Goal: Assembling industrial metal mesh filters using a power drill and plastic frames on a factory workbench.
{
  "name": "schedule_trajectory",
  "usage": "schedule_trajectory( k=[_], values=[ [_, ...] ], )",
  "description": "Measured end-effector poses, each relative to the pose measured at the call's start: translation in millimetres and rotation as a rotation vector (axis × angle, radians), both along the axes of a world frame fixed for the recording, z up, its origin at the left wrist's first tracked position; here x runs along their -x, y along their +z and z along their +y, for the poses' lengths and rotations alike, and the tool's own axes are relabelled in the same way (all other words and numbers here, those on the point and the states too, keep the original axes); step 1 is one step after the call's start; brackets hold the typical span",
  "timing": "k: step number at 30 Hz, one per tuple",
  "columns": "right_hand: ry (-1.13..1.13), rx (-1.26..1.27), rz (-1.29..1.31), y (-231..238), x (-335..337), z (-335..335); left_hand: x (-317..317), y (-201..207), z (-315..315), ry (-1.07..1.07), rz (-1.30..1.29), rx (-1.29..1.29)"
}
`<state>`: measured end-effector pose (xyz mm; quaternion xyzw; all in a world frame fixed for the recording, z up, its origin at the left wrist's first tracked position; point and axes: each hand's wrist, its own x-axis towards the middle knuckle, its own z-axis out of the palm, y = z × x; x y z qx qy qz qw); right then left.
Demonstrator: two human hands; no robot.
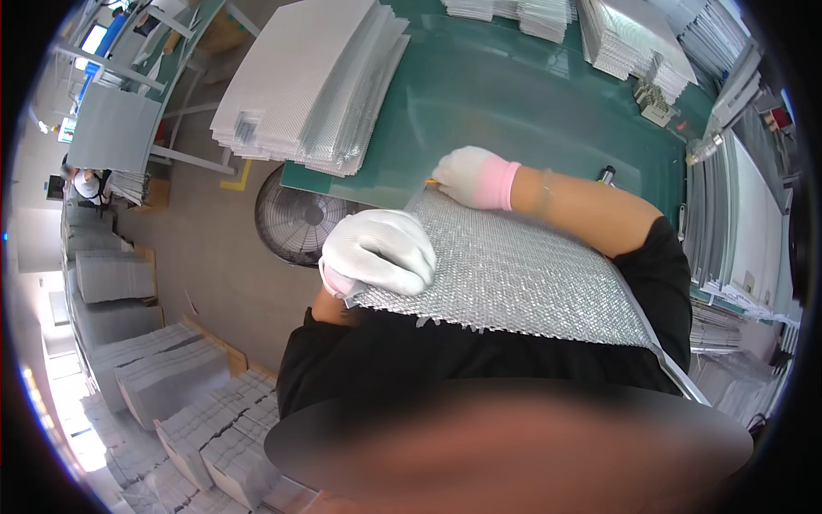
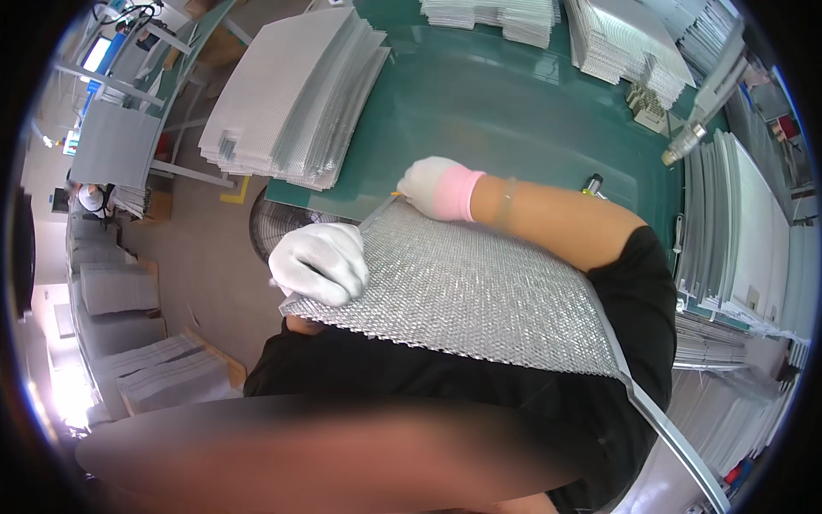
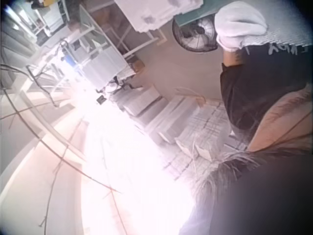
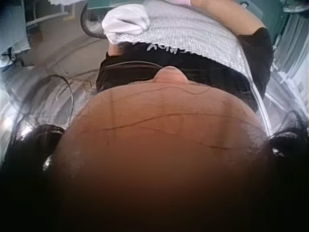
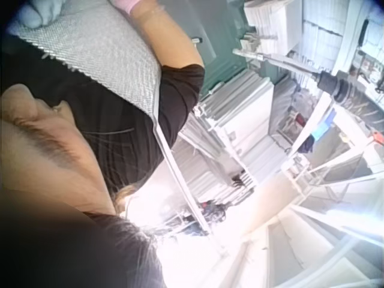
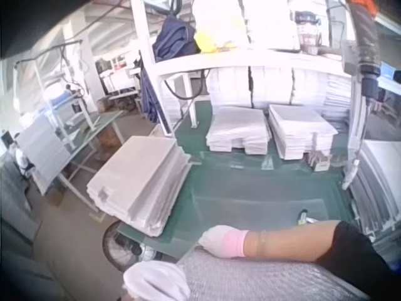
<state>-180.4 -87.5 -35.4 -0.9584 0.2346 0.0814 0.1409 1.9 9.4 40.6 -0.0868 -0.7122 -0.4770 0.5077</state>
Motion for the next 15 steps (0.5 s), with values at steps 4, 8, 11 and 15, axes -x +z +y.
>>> schedule_trajectory(
  k=[4, 8, 11, 15],
  values=[
    [-0.068, -0.071, -0.098, 14, 6, -6, 2, 12, 1, -0.008, 0.01, 0.012],
    [-0.044, 0.02, -0.474, 30, 45, -12, 7, -2, -13, -0.027, 0.093, -0.026],
    [-0.42, 0.034, -0.925, 72, 92, -17, 8, 0, -1, 0.146, 0.134, -0.039],
    [-1.184, -0.313, -1.093, 32, 220, -21, 6, 3, -8, 0.279, 0.137, -0.105]
  ],
)
